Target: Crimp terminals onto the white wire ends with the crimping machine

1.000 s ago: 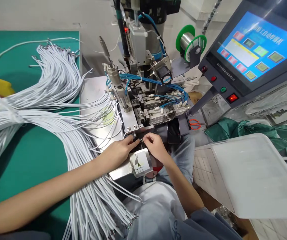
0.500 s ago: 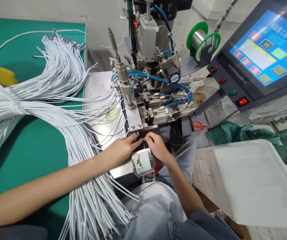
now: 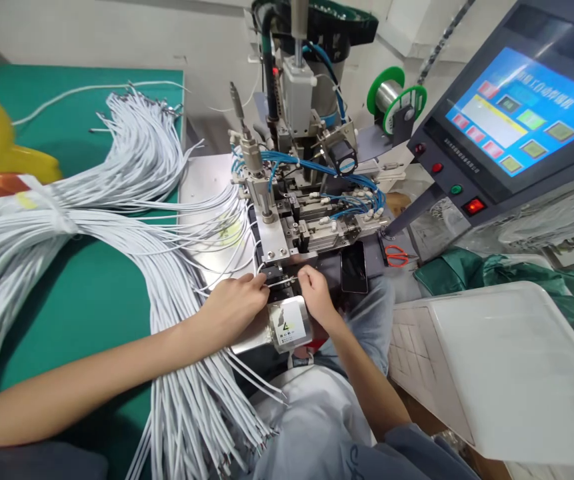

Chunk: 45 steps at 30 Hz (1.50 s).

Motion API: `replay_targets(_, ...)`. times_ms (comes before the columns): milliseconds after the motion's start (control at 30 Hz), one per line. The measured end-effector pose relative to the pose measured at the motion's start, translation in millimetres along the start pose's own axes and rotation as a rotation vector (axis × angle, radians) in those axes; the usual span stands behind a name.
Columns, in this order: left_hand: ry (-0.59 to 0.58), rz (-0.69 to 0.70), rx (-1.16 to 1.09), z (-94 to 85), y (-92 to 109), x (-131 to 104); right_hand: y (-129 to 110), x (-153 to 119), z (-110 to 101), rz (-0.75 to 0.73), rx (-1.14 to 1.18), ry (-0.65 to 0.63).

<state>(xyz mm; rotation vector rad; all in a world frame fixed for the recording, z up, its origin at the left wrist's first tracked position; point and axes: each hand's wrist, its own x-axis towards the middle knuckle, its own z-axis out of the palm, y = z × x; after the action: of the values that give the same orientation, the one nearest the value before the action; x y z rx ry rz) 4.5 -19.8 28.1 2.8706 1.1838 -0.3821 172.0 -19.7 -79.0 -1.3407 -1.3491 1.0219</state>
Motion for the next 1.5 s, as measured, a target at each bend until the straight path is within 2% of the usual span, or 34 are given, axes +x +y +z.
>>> replay_targets(133,0.026,-0.008,-0.008,6.2,-3,2,-15,-18,-5,-0.051,-0.071,0.272)
replay_targets(200,0.035,-0.043,0.002,9.5,-7,3,-26,-35,-3,-0.144,-0.068,0.337)
replay_targets(300,0.093,-0.118,0.001,13.1,-14,7,-38,-56,10,-0.301,-0.127,0.251)
replay_targets(367,0.127,-0.131,-0.02,12.6,-22,9,-42,-62,21,-0.391,-0.263,0.167)
replay_targets(433,0.154,-0.14,-0.047,8.3,-35,10,-42,-62,30,-0.464,-0.408,0.144)
replay_targets(533,0.23,-0.247,-0.069,-2.4,-68,11,-40,-60,36,-0.518,-0.486,0.185)
replay_targets(633,0.318,-0.361,-0.063,-7.7,-111,11,-38,-58,37,-0.538,-0.476,0.202)
replay_targets(767,0.242,-0.42,-0.055,2.7,-162,16,-36,-58,38,-0.565,-0.505,0.204)
replay_targets(900,0.133,-0.426,-0.05,16.7,-196,31,-35,-58,40,-0.591,-0.531,0.231)
replay_targets(1100,0.146,-0.382,-0.006,20.7,-220,66,-32,-59,42,-0.599,-0.528,0.236)
replay_targets(1233,0.211,-0.442,0.016,19.3,-231,88,-30,-58,44,-0.604,-0.546,0.254)
replay_targets(1367,0.253,-0.551,0.025,17.0,-246,97,-29,-57,45,-0.619,-0.53,0.27)
replay_targets(1500,0.216,-0.581,0.006,10.3,-263,96,-30,-58,46,-0.625,-0.52,0.277)
